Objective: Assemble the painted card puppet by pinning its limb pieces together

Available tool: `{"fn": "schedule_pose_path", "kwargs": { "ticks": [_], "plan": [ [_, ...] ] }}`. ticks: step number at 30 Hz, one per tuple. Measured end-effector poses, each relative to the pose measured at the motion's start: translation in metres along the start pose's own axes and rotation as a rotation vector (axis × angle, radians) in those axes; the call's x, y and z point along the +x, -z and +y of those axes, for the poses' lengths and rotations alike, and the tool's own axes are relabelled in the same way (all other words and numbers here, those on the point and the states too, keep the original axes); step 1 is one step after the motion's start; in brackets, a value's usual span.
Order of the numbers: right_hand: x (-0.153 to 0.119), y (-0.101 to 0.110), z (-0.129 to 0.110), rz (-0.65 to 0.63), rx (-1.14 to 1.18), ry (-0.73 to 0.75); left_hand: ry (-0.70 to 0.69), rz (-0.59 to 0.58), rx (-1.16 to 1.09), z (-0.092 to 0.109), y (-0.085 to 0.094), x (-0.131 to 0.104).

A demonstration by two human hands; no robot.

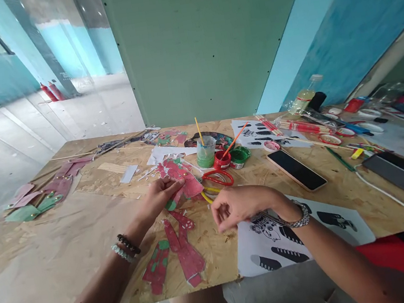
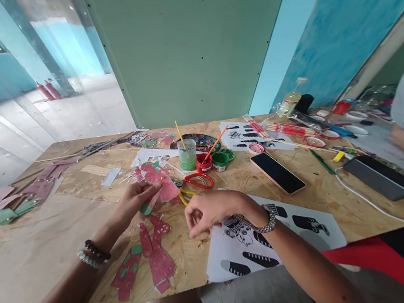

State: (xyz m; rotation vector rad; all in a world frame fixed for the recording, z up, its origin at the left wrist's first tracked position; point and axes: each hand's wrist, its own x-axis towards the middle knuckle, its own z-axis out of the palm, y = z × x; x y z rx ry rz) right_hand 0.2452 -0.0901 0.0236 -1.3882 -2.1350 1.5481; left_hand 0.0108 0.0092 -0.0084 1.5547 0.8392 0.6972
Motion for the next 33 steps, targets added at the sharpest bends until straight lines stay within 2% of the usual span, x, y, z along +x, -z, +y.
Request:
{"fn": "schedule_pose_path", "kwargs": {
  "ticks": [1, 3, 7, 10, 13, 18, 23, 28, 33],
  "plan": [
    [-0.002, 0.0, -0.001, -0.074, -0.012, -0.041, 0.023, 0.008, -0.024, 0.001, -0.002, -0.001],
    [-0.004, -0.002, -0.001, -0.141, -0.036, -0.102, 0.065, 0.026, -0.055, 0.003, -0.005, -0.002],
    [-0.002, -0.008, -0.002, -0.184, -0.146, -0.159, 0.062, 0.107, -0.091, 0.011, -0.009, -0.006],
    [0.0, -0.012, -0.003, -0.178, -0.195, -0.138, 0.083, 0.162, -0.119, 0.015, -0.01, -0.009],
    [0.003, -0.015, -0.004, -0.059, -0.22, -0.012, 0.131, 0.114, -0.184, 0.016, -0.011, -0.012],
    [0.013, -0.021, -0.007, 0.306, -0.148, 0.211, 0.149, -0.013, -0.19, 0.012, -0.012, -0.013],
    [0.023, -0.025, -0.004, 0.521, 0.037, 0.269, 0.089, -0.107, -0.133, 0.011, -0.012, -0.009],
    [0.029, -0.027, 0.005, 0.553, 0.117, 0.236, 0.011, -0.042, -0.111, 0.013, -0.014, -0.005],
    [0.033, -0.03, 0.012, 0.578, 0.067, 0.206, 0.027, -0.018, -0.135, 0.016, -0.015, -0.008]
  ]
}}
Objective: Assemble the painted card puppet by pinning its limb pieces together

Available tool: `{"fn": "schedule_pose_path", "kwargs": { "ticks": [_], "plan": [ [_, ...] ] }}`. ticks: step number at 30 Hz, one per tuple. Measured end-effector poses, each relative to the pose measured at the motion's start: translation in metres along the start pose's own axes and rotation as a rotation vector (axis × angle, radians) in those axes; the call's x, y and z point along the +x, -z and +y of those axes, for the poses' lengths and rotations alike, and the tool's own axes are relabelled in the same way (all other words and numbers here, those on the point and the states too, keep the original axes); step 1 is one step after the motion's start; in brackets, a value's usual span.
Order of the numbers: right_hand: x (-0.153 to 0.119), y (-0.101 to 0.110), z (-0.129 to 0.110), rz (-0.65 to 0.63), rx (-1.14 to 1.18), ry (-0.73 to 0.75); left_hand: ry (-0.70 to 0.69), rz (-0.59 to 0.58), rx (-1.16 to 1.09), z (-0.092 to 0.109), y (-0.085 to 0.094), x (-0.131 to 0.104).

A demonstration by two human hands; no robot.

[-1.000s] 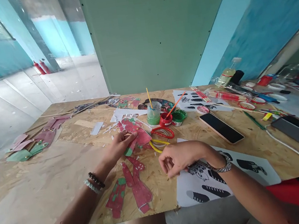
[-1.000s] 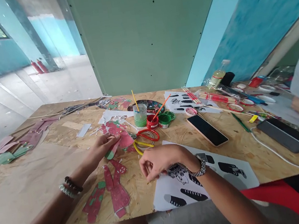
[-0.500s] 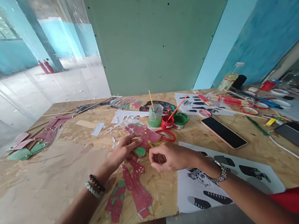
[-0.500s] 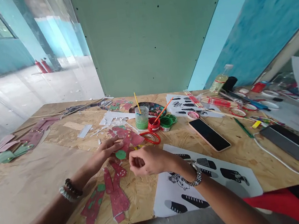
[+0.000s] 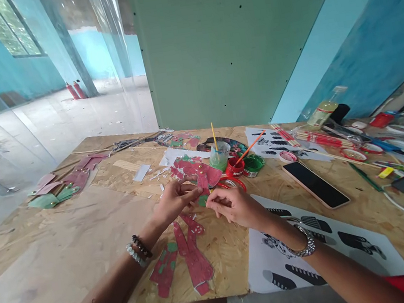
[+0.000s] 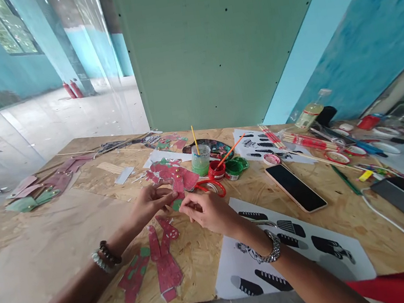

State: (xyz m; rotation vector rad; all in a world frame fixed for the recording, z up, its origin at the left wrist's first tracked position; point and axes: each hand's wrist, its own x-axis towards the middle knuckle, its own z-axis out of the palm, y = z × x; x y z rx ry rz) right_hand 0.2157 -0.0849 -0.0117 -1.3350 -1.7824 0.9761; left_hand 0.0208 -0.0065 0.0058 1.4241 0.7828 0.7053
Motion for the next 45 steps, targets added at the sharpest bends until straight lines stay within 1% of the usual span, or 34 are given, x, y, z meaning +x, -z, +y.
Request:
{"fn": "schedule_pose_path", "kwargs": {
  "ticks": [5, 15, 19, 21, 25, 28, 33, 36, 40, 45],
  "plan": [
    [0.001, -0.001, 0.001, 0.011, -0.016, -0.023, -0.008, 0.016, -0.041, 0.001, 0.0, -0.002],
    [0.0, -0.002, -0.003, 0.032, 0.005, -0.024, -0.045, -0.056, 0.055, -0.004, 0.002, 0.0],
    [-0.001, -0.002, -0.004, 0.047, -0.025, 0.014, -0.082, -0.047, 0.105, -0.01, 0.005, 0.004],
    [-0.002, -0.002, -0.005, 0.059, -0.05, 0.052, -0.063, -0.036, 0.105, -0.014, 0.008, 0.006],
    [-0.003, -0.004, -0.005, 0.063, -0.118, 0.099, 0.027, -0.031, 0.075, -0.024, 0.011, 0.01],
    [-0.002, -0.006, -0.002, 0.07, -0.191, 0.13, 0.062, -0.027, 0.051, -0.026, 0.012, 0.01],
    [-0.001, -0.008, 0.003, 0.17, -0.41, 0.241, 0.084, -0.028, 0.091, -0.025, 0.012, 0.009],
    [0.0, -0.008, 0.003, 0.242, -0.481, 0.287, 0.097, -0.039, 0.153, -0.026, 0.012, 0.009],
    [0.002, -0.008, 0.003, 0.339, -0.488, 0.316, 0.114, -0.062, 0.123, -0.026, 0.012, 0.008],
    [0.003, -0.006, 0.005, 0.428, -0.392, 0.307, 0.116, -0.091, -0.02, -0.022, 0.014, 0.007]
  ]
}}
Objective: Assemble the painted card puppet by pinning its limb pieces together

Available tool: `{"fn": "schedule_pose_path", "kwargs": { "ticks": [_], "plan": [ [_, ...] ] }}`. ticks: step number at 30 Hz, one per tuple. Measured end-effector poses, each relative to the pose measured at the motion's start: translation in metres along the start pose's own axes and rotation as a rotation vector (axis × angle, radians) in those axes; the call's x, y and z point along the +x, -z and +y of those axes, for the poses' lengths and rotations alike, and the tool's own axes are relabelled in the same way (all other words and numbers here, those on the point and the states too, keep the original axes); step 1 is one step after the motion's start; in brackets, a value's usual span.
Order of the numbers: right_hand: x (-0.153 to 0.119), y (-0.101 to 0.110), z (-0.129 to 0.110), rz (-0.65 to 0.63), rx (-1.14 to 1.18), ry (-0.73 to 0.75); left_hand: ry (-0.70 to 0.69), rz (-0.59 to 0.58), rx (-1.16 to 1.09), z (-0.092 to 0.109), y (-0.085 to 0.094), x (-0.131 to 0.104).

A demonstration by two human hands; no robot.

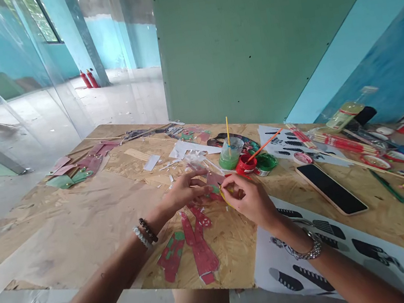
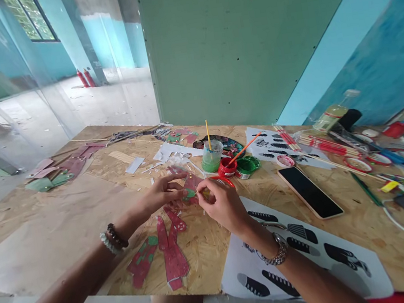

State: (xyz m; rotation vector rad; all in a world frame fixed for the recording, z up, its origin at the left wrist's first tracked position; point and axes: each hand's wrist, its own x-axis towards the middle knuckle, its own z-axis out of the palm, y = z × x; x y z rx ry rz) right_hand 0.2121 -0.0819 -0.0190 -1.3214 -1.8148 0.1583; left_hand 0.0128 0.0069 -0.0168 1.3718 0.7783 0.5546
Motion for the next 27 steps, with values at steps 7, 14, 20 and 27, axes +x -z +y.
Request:
{"fn": "schedule_pose_path", "kwargs": {
  "ticks": [7, 14, 20, 27],
  "plan": [
    [-0.0001, 0.0005, 0.0015, 0.056, -0.009, 0.069, -0.015, -0.073, 0.078, 0.002, -0.0029, -0.0023],
    [-0.0012, -0.0012, -0.0011, 0.02, 0.02, 0.089, -0.006, -0.078, 0.152, 0.0052, -0.0051, -0.0046],
    [-0.0016, -0.003, 0.0, 0.032, -0.046, 0.119, -0.016, -0.093, 0.169, 0.0022, -0.0047, -0.0032],
    [-0.0022, -0.0009, 0.0009, 0.024, -0.1, 0.207, -0.027, -0.087, 0.156, 0.0025, -0.006, -0.0044]
  ]
}}
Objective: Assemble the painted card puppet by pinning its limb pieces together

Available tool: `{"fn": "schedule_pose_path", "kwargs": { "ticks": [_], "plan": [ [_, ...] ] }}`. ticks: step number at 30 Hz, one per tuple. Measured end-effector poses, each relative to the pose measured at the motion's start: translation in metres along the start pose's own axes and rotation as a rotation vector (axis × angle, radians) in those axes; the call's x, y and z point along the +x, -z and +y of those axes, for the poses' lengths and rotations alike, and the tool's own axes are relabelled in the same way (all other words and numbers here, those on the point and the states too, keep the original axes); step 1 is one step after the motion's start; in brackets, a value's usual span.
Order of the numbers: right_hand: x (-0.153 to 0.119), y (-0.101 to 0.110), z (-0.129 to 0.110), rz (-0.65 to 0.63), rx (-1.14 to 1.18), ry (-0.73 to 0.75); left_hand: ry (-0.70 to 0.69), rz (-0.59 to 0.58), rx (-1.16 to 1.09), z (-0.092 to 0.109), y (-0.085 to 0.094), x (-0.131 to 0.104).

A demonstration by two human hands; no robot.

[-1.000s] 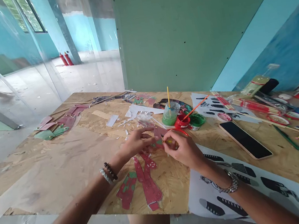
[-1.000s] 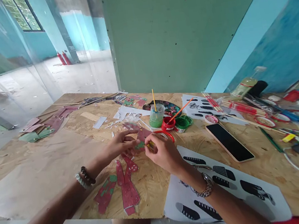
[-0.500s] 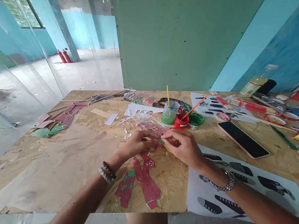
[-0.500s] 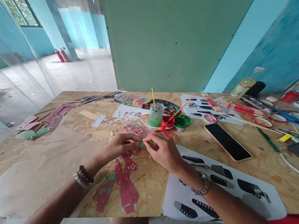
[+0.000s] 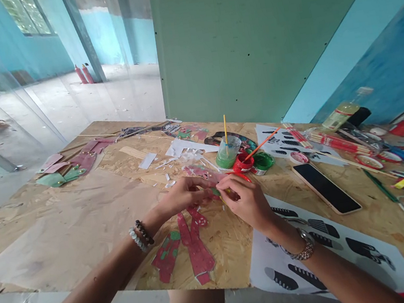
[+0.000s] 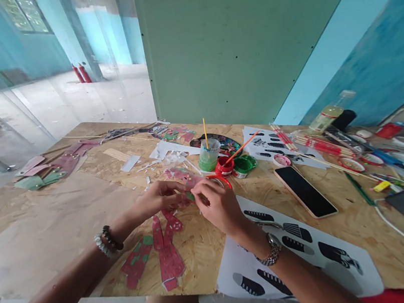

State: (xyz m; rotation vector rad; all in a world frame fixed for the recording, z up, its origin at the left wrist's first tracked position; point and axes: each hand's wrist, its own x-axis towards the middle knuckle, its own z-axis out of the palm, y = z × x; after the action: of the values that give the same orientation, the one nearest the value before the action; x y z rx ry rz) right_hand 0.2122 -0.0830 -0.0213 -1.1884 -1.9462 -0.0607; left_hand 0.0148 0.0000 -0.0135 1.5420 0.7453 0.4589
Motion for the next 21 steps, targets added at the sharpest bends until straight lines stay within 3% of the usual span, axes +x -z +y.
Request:
{"fn": "schedule_pose_path", "kwargs": {
  "ticks": [8, 16, 19, 21],
  "plan": [
    [0.003, 0.002, -0.003, -0.025, 0.064, -0.009, 0.032, 0.024, -0.066, 0.007, -0.002, -0.002],
    [0.002, 0.001, 0.0, -0.035, 0.079, -0.055, 0.006, 0.035, -0.079, 0.0, 0.001, 0.001],
    [0.003, 0.0, 0.002, 0.034, 0.09, -0.045, -0.093, 0.03, -0.033, 0.004, 0.003, -0.002],
    [0.003, -0.001, 0.003, 0.064, 0.106, -0.073, -0.189, 0.015, 0.113, 0.009, 0.008, -0.007]
  ]
}}
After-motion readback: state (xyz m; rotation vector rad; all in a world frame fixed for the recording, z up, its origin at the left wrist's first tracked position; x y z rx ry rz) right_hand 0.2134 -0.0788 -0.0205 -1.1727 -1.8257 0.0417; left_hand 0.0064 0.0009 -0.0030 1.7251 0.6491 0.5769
